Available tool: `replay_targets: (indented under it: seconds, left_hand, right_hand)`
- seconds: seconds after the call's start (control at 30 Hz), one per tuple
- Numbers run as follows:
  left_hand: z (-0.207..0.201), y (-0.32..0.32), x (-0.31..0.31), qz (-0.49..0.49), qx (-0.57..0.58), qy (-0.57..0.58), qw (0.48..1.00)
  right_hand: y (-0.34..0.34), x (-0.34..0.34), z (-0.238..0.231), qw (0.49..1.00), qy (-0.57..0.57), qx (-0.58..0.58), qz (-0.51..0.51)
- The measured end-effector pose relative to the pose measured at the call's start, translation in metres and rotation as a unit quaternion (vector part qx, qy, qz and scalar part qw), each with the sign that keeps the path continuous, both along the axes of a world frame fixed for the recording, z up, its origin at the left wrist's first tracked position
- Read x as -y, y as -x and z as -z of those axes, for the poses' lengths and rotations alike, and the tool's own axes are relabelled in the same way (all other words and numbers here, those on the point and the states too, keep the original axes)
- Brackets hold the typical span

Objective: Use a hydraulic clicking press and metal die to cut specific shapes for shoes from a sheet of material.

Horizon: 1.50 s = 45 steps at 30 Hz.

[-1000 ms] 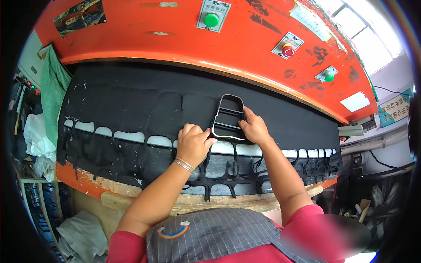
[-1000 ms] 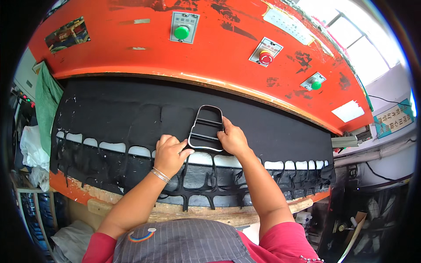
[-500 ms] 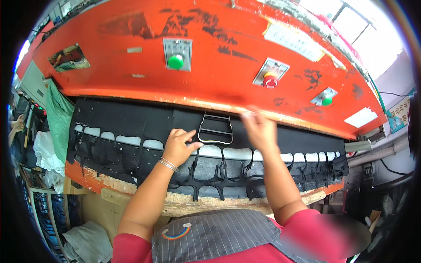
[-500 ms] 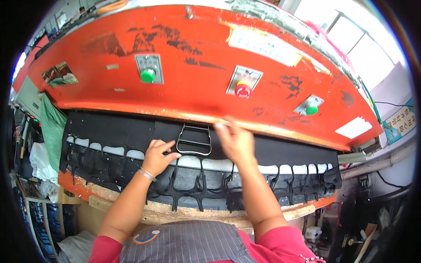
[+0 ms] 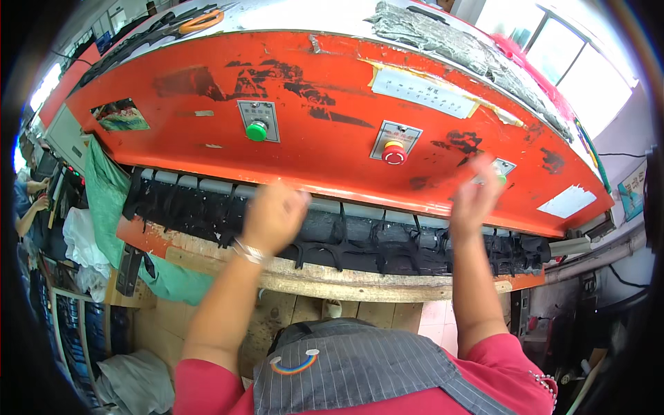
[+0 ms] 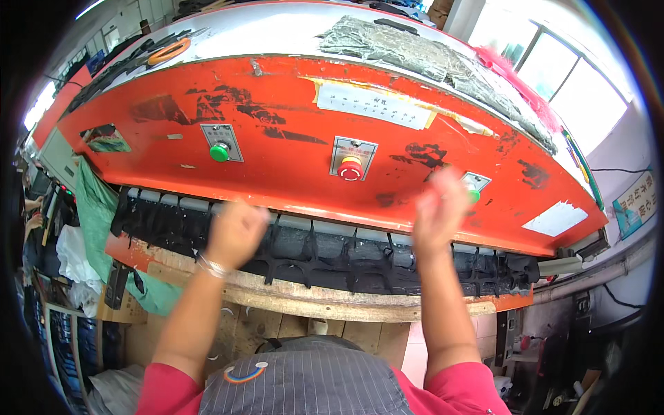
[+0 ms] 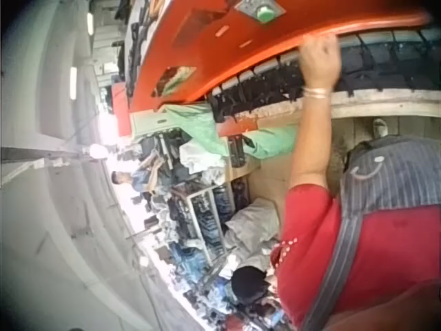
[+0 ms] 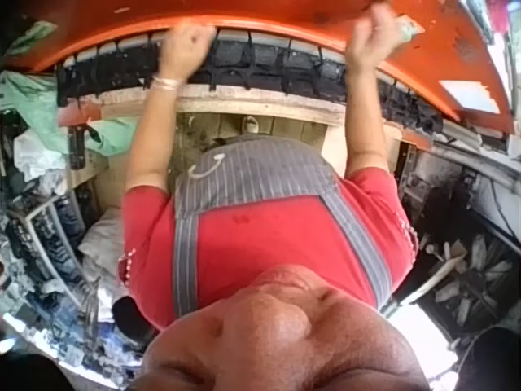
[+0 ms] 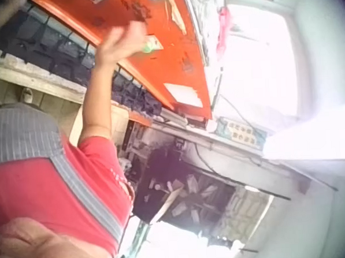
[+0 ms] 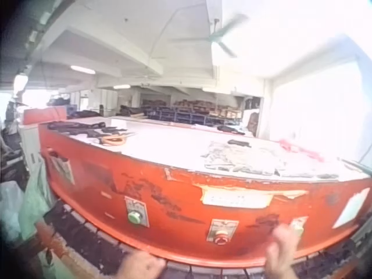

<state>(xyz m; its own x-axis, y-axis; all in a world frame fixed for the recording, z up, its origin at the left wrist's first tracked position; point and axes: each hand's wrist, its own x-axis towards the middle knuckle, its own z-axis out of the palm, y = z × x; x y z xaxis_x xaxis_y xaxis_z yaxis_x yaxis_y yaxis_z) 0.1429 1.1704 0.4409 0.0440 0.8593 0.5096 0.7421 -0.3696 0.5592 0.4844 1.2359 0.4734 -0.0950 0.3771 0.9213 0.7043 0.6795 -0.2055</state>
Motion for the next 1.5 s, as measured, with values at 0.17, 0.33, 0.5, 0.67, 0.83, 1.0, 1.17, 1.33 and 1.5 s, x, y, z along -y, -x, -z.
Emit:
replay_targets:
  seconds: [0.17,0.33,0.5,0.67,0.83,1.0,1.17,1.33,1.5]
  left_hand:
    - [0.086,-0.07,0.109,0.108,-0.081,0.114,0.984]
    - [0.095,-0.092,0.117,-0.005,-0.081,0.078,0.994]
    - [0.1,-0.094,0.108,-0.027,-0.069,0.085,0.994]
    - [0.085,-0.068,0.075,0.091,-0.095,0.258,0.957]
    - [0.131,-0.036,-0.004,-0.05,-0.003,0.051,0.997]
    - [0.163,0.001,-0.041,-0.017,-0.087,0.074,0.993]
    - [0.15,-0.013,-0.058,0.003,0.024,-0.076,0.997]
    - [0.201,-0.017,-0.051,-0.087,0.346,0.057,0.932]
    - [0.191,-0.05,-0.042,-0.005,0.054,0.017,0.998]
  right_hand:
    - [0.034,0.15,0.084,0.838,0.407,0.317,-0.18]
    - [0.05,0.165,0.109,0.87,0.408,0.27,-0.065]
    - [0.05,0.158,0.109,0.868,0.414,0.266,-0.063]
    - [0.045,0.106,0.087,0.741,0.531,0.367,-0.185]
    - [0.113,-0.021,0.113,0.874,0.305,0.322,-0.2]
    - [0.211,-0.109,0.138,0.768,0.222,0.557,-0.226]
    - [0.213,-0.144,0.144,0.747,0.199,0.556,-0.305]
    - [0.167,-0.139,0.127,0.865,0.228,0.437,-0.096]
    - [0.092,-0.1,0.157,0.792,0.61,0.011,-0.013]
